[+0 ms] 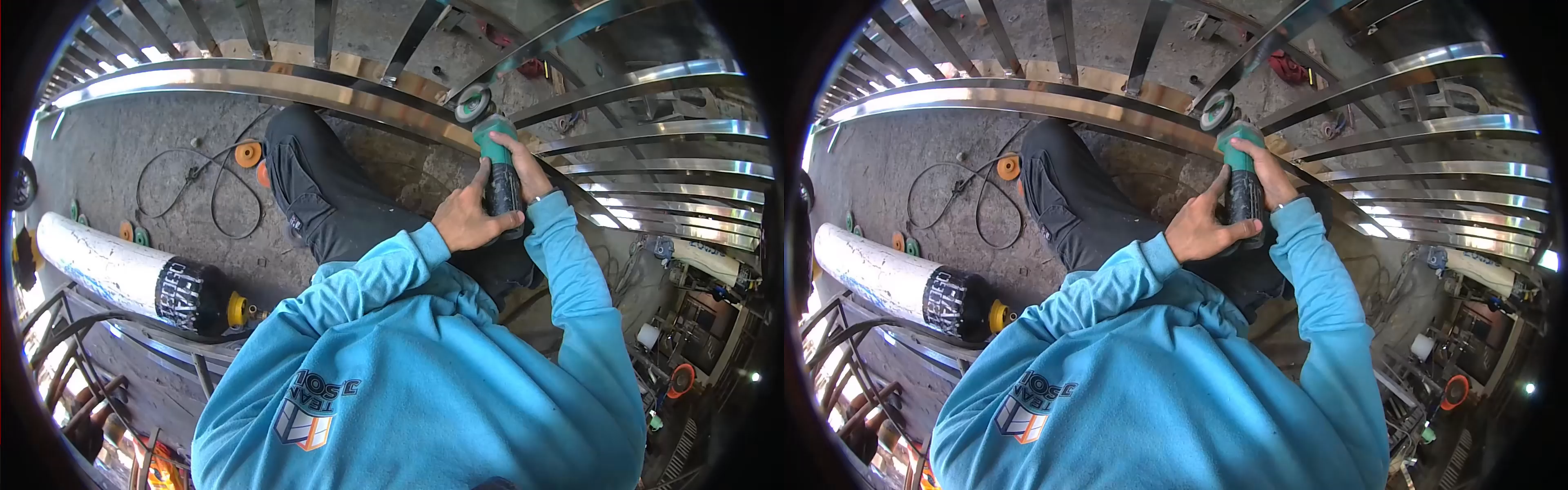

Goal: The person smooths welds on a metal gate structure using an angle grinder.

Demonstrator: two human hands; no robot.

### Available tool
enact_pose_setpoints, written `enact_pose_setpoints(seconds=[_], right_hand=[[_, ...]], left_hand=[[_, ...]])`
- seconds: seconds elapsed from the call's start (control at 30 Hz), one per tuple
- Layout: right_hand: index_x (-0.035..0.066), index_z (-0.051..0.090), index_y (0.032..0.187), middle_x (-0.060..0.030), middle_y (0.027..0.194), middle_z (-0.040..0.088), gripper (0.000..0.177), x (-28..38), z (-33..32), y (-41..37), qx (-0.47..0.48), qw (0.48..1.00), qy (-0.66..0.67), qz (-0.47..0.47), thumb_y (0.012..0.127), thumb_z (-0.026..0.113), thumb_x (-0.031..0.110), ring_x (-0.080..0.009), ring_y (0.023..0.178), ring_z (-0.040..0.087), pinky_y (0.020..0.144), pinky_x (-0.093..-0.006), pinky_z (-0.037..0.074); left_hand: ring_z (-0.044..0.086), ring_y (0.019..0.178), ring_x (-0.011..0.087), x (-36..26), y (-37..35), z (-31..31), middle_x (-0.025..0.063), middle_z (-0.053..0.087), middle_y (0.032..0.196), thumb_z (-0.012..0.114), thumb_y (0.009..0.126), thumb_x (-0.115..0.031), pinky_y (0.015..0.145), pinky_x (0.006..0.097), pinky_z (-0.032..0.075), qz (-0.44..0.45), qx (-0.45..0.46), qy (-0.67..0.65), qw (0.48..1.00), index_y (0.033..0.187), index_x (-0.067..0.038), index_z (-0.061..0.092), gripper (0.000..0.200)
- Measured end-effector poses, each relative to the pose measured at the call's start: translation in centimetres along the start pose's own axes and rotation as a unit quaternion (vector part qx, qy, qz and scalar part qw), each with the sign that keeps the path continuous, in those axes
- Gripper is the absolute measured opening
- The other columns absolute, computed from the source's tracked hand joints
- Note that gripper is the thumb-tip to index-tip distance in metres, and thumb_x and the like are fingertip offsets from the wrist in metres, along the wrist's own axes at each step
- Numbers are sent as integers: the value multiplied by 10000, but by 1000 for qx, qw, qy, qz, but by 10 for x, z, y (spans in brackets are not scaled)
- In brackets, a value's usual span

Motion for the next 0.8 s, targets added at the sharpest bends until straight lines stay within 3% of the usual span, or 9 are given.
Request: enact_pose_setpoints(seconds=[0.23,0.3,0.5,0.6,0.8], right_hand=[[53,594,1121,-21,848,591,444,9,7,-1,-21,1000,-5,4,874,742,392,-120,673,587,586,-273,501],[49,589,1123,-22,844,588,451,15,5,-1,-26,1000,-13,-11,874,742,392,-120,673,588,587,-275,504],[31,590,1127,-34,843,606,473,2,4,-11,-11,999,31,2,871,745,398,-122,635,605,555,-261,511],[45,623,1059,-54,824,652,414,7,0,-12,-12,998,50,-31,889,730,406,-136,635,641,581,-269,544],[40,624,1095,-41,817,637,425,21,-2,-17,-14,998,36,-50,889,728,397,-128,597,621,537,-262,527]], left_hand=[[696,1049,423,-1,7,-9,374,658,1105,795,751,-531,966,393,518,11,1,-5,1000,1541,121,198,1186],[680,1086,430,2,7,-7,387,636,1151,801,746,-544,987,399,509,-37,39,-42,998,1543,113,202,1194],[669,1117,414,-3,2,-1,373,622,1205,818,736,-552,976,415,510,22,1,-33,999,1556,95,190,1218],[676,1102,405,-7,1,-2,359,638,1181,838,723,-535,970,410,511,26,20,-37,999,1558,90,193,1227],[701,1005,352,-8,12,-1,315,670,1103,848,714,-498,912,377,528,35,10,-62,997,1555,98,208,1214]])
Point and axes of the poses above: each hand's wrist, its own y-axis towards the middle knuckle, its own z-axis out of the palm, x = y × z, the point moved 9 cm from there along y, towards the middle knuckle
